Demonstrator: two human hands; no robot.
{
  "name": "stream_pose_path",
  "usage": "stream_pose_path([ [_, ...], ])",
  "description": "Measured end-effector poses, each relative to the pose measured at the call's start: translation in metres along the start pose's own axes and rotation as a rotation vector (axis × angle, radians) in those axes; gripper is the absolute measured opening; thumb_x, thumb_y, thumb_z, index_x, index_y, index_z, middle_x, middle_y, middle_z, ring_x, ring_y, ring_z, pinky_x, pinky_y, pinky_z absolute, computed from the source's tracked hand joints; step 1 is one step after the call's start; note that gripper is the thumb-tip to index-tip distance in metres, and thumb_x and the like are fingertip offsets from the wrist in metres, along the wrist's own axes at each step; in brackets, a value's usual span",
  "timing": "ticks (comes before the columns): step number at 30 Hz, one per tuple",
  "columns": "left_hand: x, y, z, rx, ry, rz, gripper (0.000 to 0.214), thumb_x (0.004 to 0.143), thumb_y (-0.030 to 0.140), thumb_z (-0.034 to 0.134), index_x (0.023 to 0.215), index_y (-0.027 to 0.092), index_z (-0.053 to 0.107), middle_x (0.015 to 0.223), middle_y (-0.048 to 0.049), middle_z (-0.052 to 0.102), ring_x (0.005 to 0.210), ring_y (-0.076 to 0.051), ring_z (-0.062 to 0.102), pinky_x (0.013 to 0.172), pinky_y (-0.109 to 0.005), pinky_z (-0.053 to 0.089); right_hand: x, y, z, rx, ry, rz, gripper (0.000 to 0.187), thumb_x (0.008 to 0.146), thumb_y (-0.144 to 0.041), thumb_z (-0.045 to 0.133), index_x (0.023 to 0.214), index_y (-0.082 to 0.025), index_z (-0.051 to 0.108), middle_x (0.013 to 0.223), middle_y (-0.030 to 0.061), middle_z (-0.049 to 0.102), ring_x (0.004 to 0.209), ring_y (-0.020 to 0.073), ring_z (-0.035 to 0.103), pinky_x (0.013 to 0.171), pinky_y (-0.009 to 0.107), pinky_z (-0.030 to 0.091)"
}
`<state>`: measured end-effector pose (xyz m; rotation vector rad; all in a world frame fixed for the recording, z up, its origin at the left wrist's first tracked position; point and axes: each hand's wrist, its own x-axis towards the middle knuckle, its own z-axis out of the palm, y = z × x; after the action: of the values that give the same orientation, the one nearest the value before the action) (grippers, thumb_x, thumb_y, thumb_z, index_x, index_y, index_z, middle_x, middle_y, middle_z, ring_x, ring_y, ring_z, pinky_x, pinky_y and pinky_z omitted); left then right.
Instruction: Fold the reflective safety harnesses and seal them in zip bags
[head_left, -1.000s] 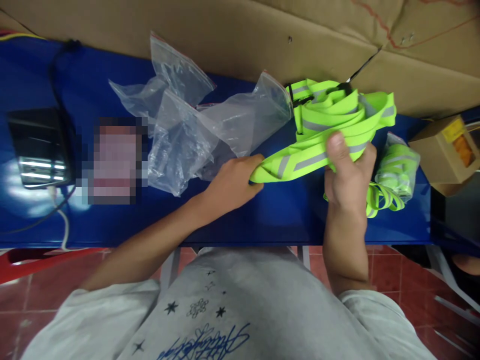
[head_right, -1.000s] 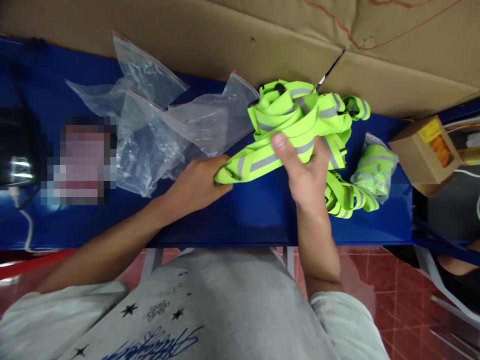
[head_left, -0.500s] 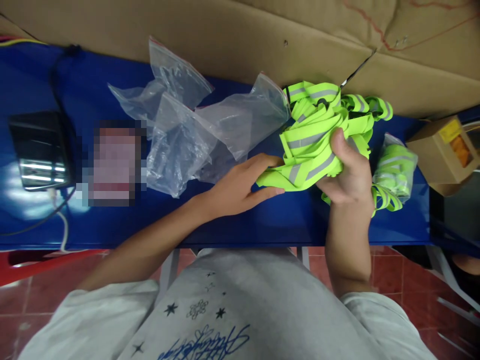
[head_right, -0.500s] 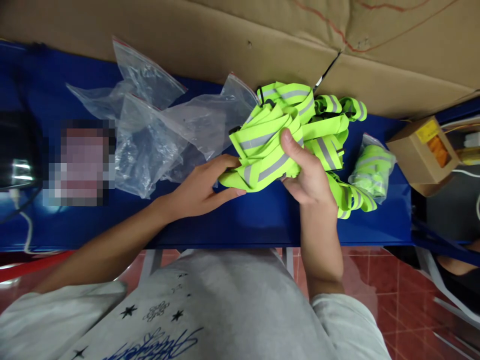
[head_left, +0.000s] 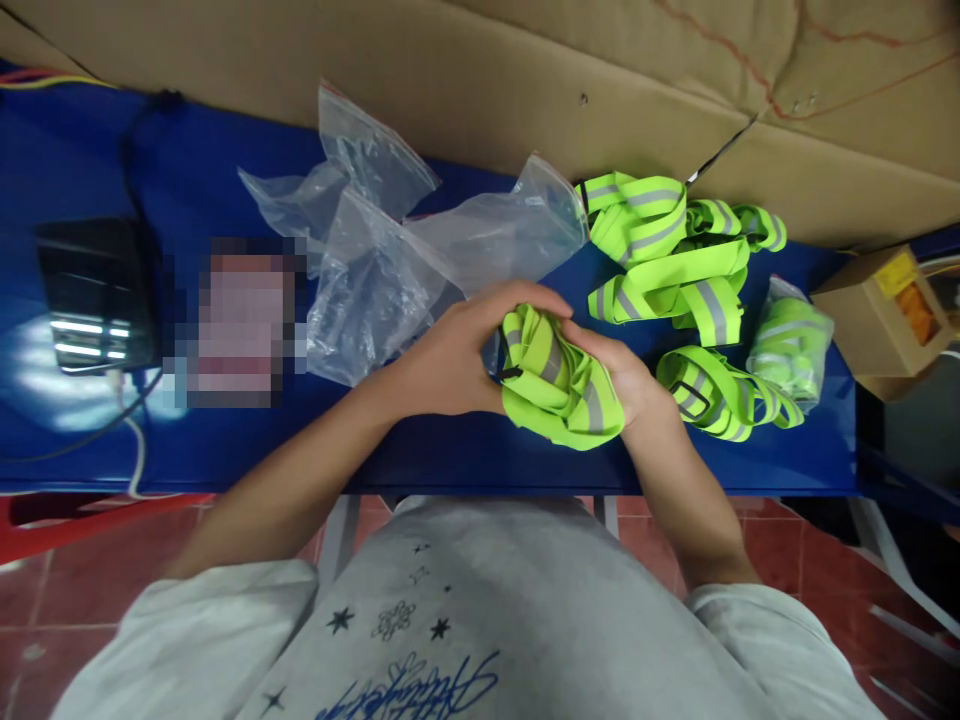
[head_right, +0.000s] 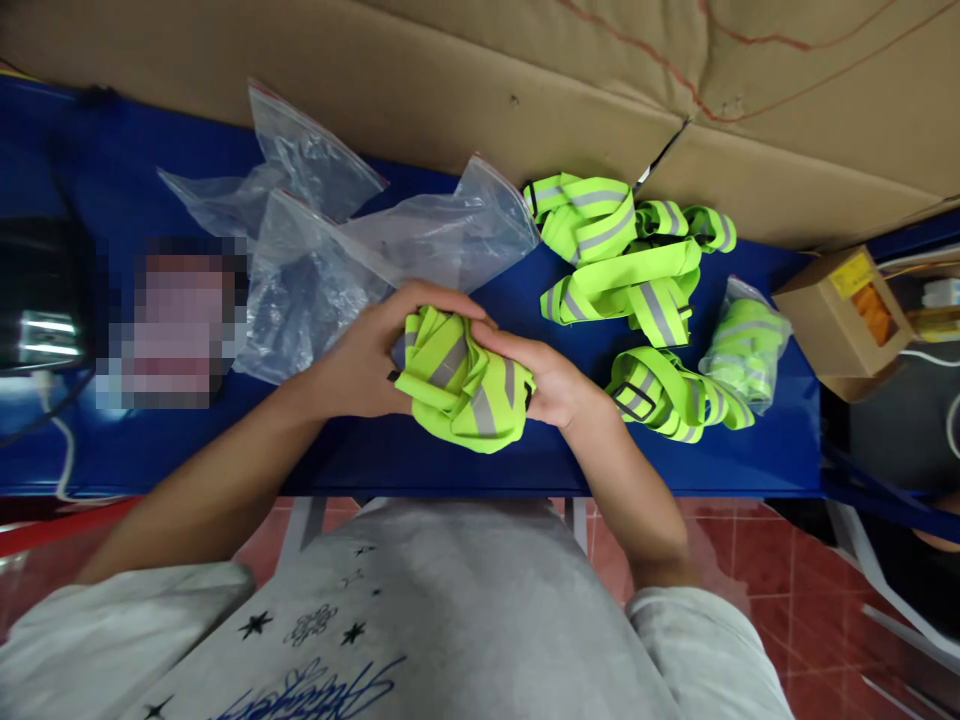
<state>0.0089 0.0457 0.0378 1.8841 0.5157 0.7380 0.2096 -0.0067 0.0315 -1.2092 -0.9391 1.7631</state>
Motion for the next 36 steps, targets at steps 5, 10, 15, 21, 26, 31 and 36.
stream_pose_path([
  [5, -0.002, -0.012, 0.007, -0.026, 0.214, -0.029, 0.055, 0.074, 0.052, 0.090, 0.114, 0.026, 0.064, 0.107, -0.0017, 0.072, 0.090, -0.020, 0.066, 0.084, -0.038, 0.057, 0.002, 0.009, 0.008, 0.126, -0.094, 0.250, 0.064, 0.087, -0.083, 0.054, 0.105, -0.024, 0.073, 0.080, 0.0031, 0.078, 0.063, 0.0239, 0.073, 0.059, 0.041, 0.065],
  [10, 0.001, -0.020, 0.019, 0.048, 0.532, -0.076, 0.065, 0.063, 0.061, 0.095, 0.102, 0.024, 0.058, 0.082, 0.0036, 0.060, 0.069, -0.013, 0.051, 0.063, -0.029, 0.045, -0.001, 0.013, 0.005, 0.006, 0.316, -0.212, 0.059, 0.093, -0.081, 0.048, 0.116, -0.029, 0.068, 0.124, 0.0045, 0.075, 0.117, 0.0254, 0.073, 0.092, 0.037, 0.065],
  [15, 0.000, -0.023, 0.029, 0.146, 0.613, -0.201, 0.046, 0.091, 0.060, 0.069, 0.109, 0.025, 0.046, 0.089, 0.0016, 0.057, 0.078, -0.016, 0.056, 0.070, -0.031, 0.046, 0.002, 0.021, 0.019, -0.204, 0.272, -0.471, 0.082, 0.076, -0.063, 0.084, 0.143, -0.034, 0.045, 0.139, 0.0047, 0.065, 0.127, 0.0228, 0.066, 0.104, 0.037, 0.059],
  [21, -0.007, -0.026, 0.037, 0.163, 0.469, -0.168, 0.039, 0.098, 0.054, 0.059, 0.120, 0.026, 0.041, 0.094, 0.0001, 0.057, 0.082, -0.017, 0.059, 0.076, -0.032, 0.045, 0.006, 0.021, 0.020, -0.233, 0.354, -0.513, 0.075, 0.075, -0.067, 0.082, 0.132, -0.029, 0.052, 0.144, 0.0078, 0.063, 0.132, 0.0239, 0.062, 0.116, 0.039, 0.050],
  [26, -0.008, -0.022, 0.043, 0.176, 0.461, -0.196, 0.055, 0.094, 0.054, 0.068, 0.127, 0.025, 0.036, 0.105, -0.0037, 0.063, 0.086, -0.018, 0.064, 0.078, -0.032, 0.049, 0.003, 0.026, 0.025, -0.168, 0.468, -0.466, 0.060, 0.083, -0.064, 0.076, 0.126, -0.027, 0.058, 0.127, 0.0064, 0.072, 0.115, 0.0213, 0.070, 0.106, 0.035, 0.055],
  [31, -0.007, -0.021, 0.033, 0.116, 0.339, -0.073, 0.067, 0.093, 0.051, 0.071, 0.140, 0.022, 0.032, 0.125, -0.0118, 0.060, 0.105, -0.022, 0.067, 0.086, -0.035, 0.054, 0.004, 0.026, 0.029, -0.019, 0.514, -0.455, 0.050, 0.080, -0.054, 0.083, 0.116, -0.025, 0.066, 0.110, 0.0041, 0.076, 0.100, 0.0209, 0.073, 0.094, 0.036, 0.061],
  [36, 0.005, -0.008, 0.017, 0.240, 0.231, 0.060, 0.092, 0.092, 0.065, 0.068, 0.160, 0.024, 0.022, 0.140, -0.0163, 0.058, 0.125, -0.028, 0.063, 0.103, -0.043, 0.054, 0.007, -0.003, -0.002, 0.081, 0.759, -0.655, 0.039, 0.088, -0.049, 0.077, 0.116, -0.025, 0.067, 0.120, 0.0046, 0.074, 0.113, 0.0229, 0.074, 0.110, 0.045, 0.058],
])
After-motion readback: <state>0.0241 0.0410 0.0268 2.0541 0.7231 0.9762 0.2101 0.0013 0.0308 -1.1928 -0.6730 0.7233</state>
